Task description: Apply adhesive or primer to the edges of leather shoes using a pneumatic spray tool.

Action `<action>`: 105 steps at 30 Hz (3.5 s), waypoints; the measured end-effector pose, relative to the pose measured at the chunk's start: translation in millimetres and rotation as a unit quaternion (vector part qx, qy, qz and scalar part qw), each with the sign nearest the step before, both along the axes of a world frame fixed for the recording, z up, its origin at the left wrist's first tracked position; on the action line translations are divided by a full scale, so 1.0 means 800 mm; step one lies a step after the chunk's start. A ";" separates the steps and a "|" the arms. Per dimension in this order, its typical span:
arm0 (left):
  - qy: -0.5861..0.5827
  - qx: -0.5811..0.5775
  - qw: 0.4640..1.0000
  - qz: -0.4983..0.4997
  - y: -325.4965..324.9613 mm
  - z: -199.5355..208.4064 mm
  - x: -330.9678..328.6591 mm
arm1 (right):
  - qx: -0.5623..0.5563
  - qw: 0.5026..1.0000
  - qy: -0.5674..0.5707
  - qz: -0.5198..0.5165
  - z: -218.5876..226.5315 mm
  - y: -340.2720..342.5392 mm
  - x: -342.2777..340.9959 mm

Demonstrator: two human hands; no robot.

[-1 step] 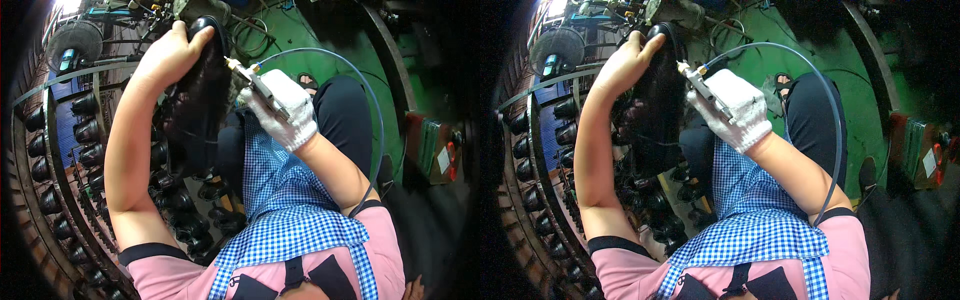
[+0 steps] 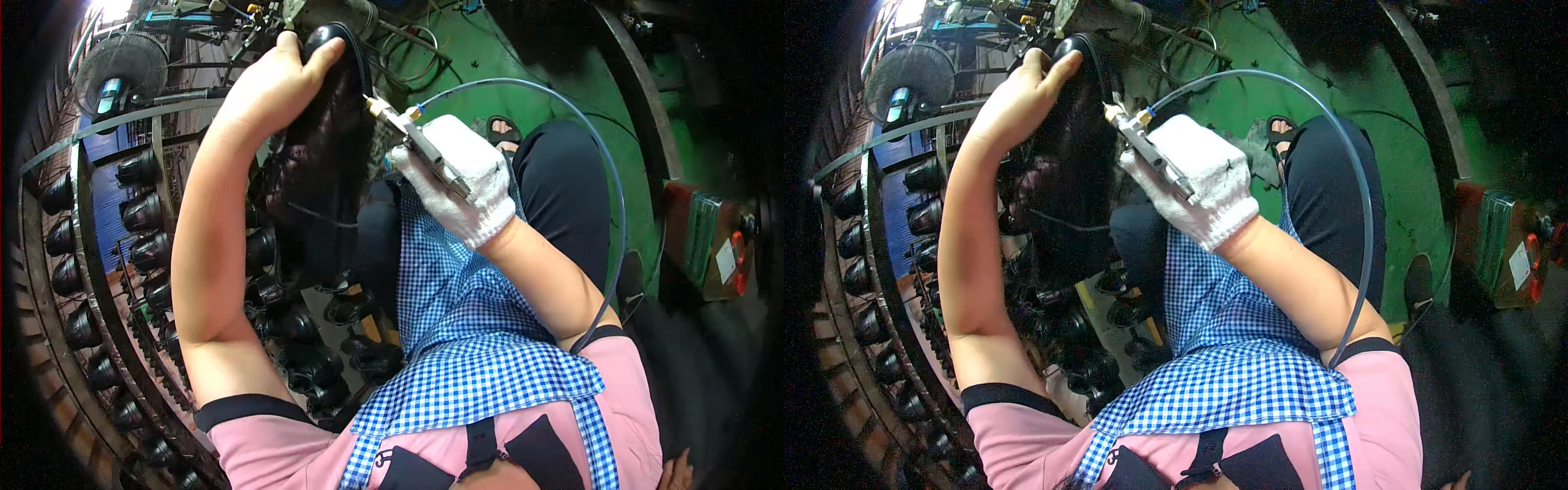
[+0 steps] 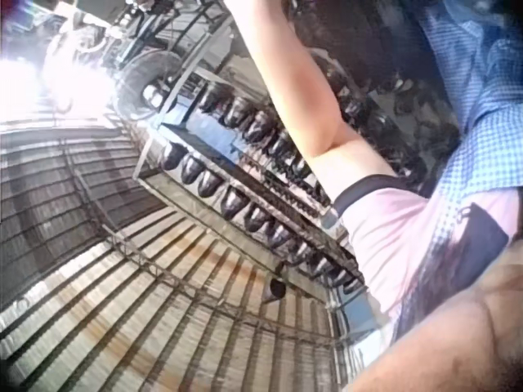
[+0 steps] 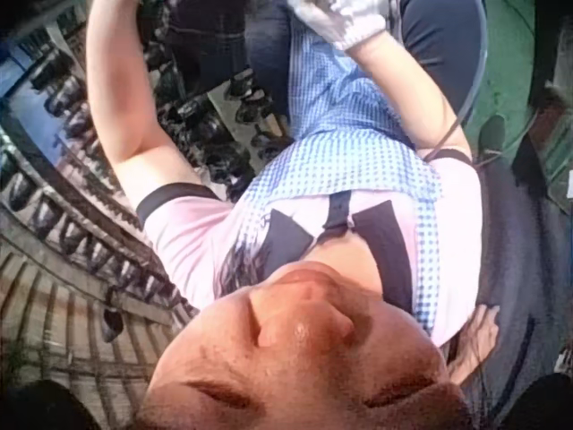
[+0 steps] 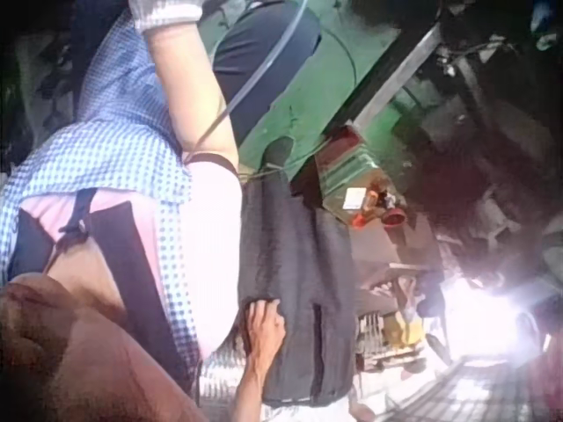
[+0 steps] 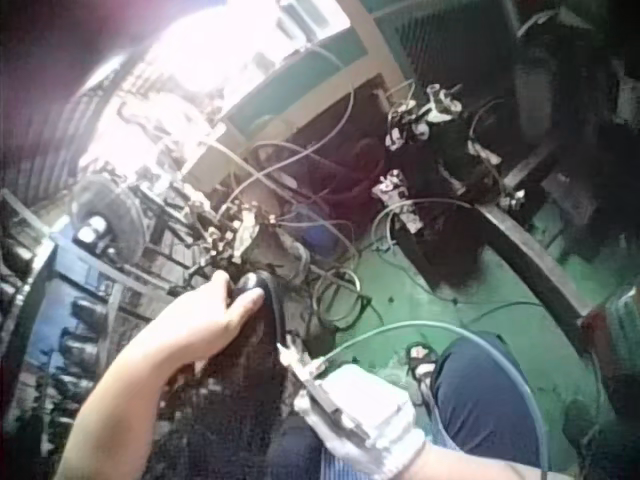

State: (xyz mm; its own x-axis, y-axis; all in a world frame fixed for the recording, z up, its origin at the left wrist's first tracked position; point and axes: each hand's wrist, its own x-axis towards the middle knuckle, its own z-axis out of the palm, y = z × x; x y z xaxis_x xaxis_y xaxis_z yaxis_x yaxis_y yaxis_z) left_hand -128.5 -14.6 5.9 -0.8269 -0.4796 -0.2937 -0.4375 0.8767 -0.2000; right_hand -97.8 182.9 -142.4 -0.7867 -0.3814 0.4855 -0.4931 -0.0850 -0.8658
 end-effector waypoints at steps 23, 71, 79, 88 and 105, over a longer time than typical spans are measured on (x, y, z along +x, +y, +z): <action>0.491 0.522 0.695 0.058 0.010 0.035 0.237 | 0.148 0.989 -0.007 0.025 -0.080 0.046 0.006; 0.223 0.484 0.839 -0.114 0.075 0.015 0.325 | 0.108 0.931 -0.040 0.345 0.103 0.020 0.038; 0.226 0.576 0.785 0.017 0.077 0.023 0.320 | 0.108 0.940 0.006 0.324 0.080 0.033 0.034; 0.211 0.548 0.808 -0.047 0.075 0.020 0.317 | 0.122 0.937 0.023 0.328 0.081 0.037 0.037; 0.218 0.541 0.811 -0.047 0.079 0.018 0.317 | 0.153 0.931 0.062 0.327 0.086 0.052 0.036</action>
